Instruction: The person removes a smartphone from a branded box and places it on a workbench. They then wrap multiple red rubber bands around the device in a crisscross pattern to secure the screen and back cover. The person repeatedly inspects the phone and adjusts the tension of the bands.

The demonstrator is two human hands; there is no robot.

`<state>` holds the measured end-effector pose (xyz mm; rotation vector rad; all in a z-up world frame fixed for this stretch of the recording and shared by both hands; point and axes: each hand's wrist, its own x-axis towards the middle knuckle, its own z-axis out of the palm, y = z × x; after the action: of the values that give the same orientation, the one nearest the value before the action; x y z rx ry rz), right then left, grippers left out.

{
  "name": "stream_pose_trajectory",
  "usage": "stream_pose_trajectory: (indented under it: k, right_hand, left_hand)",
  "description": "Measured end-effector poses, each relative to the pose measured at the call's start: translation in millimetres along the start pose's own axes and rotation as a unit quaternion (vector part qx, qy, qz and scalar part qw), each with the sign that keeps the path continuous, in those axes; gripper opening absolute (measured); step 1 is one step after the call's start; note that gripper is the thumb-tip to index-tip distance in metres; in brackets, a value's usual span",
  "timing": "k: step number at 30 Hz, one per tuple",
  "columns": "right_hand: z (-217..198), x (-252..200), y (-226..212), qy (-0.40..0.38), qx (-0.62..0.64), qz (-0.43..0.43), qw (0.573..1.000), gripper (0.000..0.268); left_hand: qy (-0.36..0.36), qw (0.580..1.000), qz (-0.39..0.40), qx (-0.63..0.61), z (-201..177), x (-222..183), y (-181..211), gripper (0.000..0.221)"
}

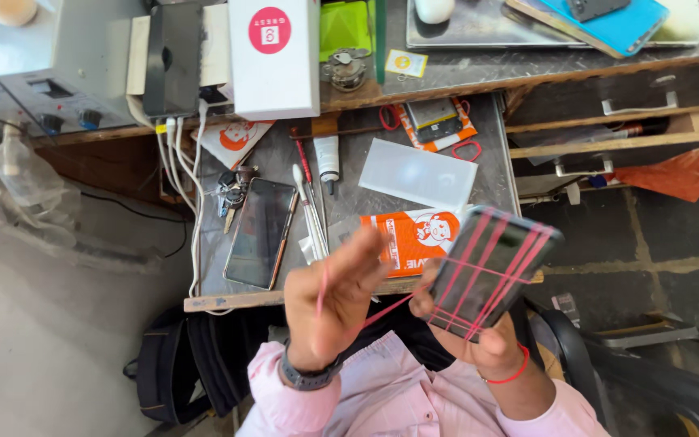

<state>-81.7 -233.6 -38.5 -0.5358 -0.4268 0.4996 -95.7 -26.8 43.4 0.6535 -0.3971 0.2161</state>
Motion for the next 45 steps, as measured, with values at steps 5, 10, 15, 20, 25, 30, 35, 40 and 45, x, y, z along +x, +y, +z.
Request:
stream_pose_trajectory:
  k: [5, 10, 15, 20, 25, 30, 35, 40, 45]
  right_hand:
    - [3, 9, -21, -0.060, -0.194, -0.014, 0.979, 0.104]
    - [-2, 12, -58, -0.205, -0.579, 0.087, 0.784, 0.115]
    - [10, 19, -63, -0.218, -0.659, 0.207, 0.690, 0.111]
    - [20, 30, -55, -0.162, -0.569, 0.231, 0.772, 0.119]
    - [1, 17, -45, -0.170, -0.440, 0.203, 0.858, 0.075]
    - [-20, -2, -30, -0.050, -0.212, 0.308, 0.926, 0.079]
    - [-29, -6, -18, 0.004, 0.006, 0.282, 0.959, 0.079]
    - [-25, 2, -12, 0.020, 0.223, 0.200, 0.954, 0.074]
    - [-21, 3, -5, -0.006, 0.282, 0.117, 0.952, 0.071]
  left_hand:
    - [0.155, 0.973, -0.118, 0.125, -6, 21, -13, 0.076]
    - [-0.238, 0.826, -0.090, 0.503, -7, 35, 33, 0.087]
    - [-0.372, 0.652, -0.152, 0.643, 17, 38, 24, 0.064]
    - [-0.413, 0.435, -0.051, 0.798, 42, 19, 1, 0.015]
    - [-0.419, 0.486, -0.272, 0.717, 49, 48, 20, 0.033]
    - [-0.317, 0.702, -0.216, 0.600, 19, 65, 46, 0.050]
    - [0.001, 0.866, -0.054, 0.496, -8, 1, 9, 0.053]
    - [0.040, 0.787, 0.083, 0.610, -13, -47, -29, 0.047]
    - [-0.038, 0.796, 0.090, 0.598, -5, -50, -34, 0.059]
